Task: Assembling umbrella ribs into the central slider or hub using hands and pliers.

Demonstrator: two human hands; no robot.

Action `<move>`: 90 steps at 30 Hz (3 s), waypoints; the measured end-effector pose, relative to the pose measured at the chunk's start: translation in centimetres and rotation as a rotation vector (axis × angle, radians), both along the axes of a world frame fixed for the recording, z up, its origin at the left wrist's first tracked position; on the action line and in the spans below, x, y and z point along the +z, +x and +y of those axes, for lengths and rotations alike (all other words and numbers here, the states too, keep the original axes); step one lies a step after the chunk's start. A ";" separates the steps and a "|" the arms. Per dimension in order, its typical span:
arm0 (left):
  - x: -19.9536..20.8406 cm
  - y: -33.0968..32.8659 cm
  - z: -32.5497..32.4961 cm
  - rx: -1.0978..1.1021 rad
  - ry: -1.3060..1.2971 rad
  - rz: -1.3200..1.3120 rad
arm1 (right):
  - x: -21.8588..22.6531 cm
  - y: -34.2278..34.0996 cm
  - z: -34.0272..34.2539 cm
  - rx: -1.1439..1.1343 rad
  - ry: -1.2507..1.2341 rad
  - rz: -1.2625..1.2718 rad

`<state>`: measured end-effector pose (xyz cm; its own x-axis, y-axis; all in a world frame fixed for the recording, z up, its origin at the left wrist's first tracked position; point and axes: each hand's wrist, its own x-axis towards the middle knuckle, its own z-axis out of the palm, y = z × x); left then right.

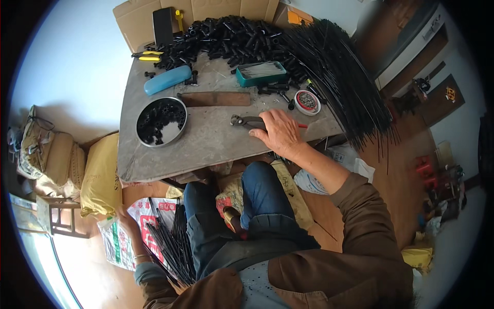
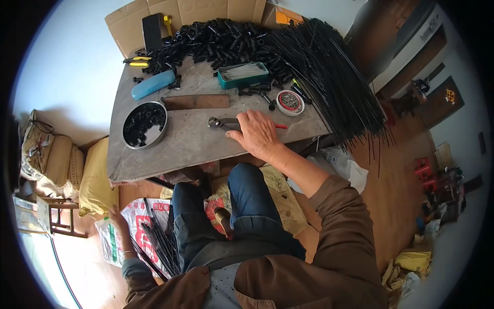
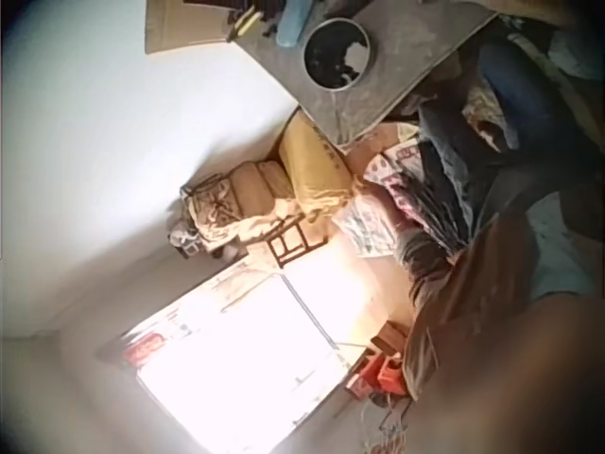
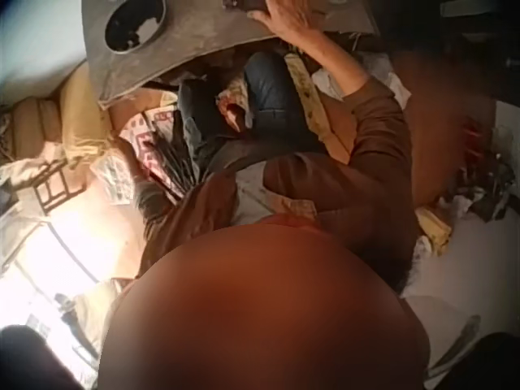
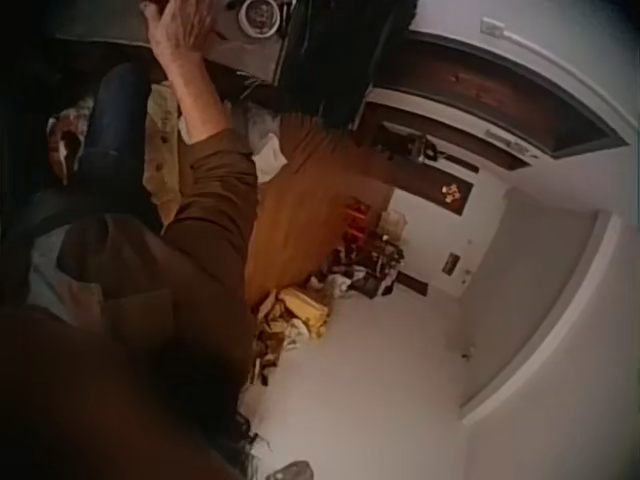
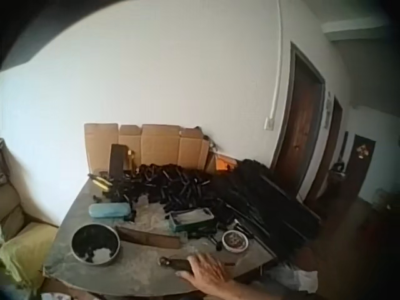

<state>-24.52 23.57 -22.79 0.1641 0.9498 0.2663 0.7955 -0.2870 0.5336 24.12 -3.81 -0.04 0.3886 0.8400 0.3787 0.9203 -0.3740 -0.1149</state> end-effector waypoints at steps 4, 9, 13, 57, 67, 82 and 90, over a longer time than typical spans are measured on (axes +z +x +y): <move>-8.1 -0.7 -4.5 0.014 -0.245 0.113 | 2.2 1.8 0.4 0.102 0.206 -0.222; -14.4 -3.0 -4.3 0.148 -0.378 0.008 | 6.0 14.4 -0.5 -0.303 0.169 -0.408; -11.8 1.3 -4.2 0.316 -0.592 0.521 | 6.9 23.6 -3.0 -0.745 -0.085 -0.470; 11.2 11.0 -11.1 -0.867 -0.700 -0.002 | 28.2 22.8 -4.4 -0.265 0.363 -0.676; 36.0 31.0 -21.7 -1.211 -1.081 -1.264 | 20.2 -3.6 0.4 0.366 0.031 0.304; 50.9 31.0 -13.8 -1.220 -0.037 -0.982 | 16.0 -8.9 5.6 0.642 0.486 1.169; 37.8 33.6 -7.7 -0.872 0.218 -0.250 | 2.1 -7.3 11.0 0.409 0.547 1.101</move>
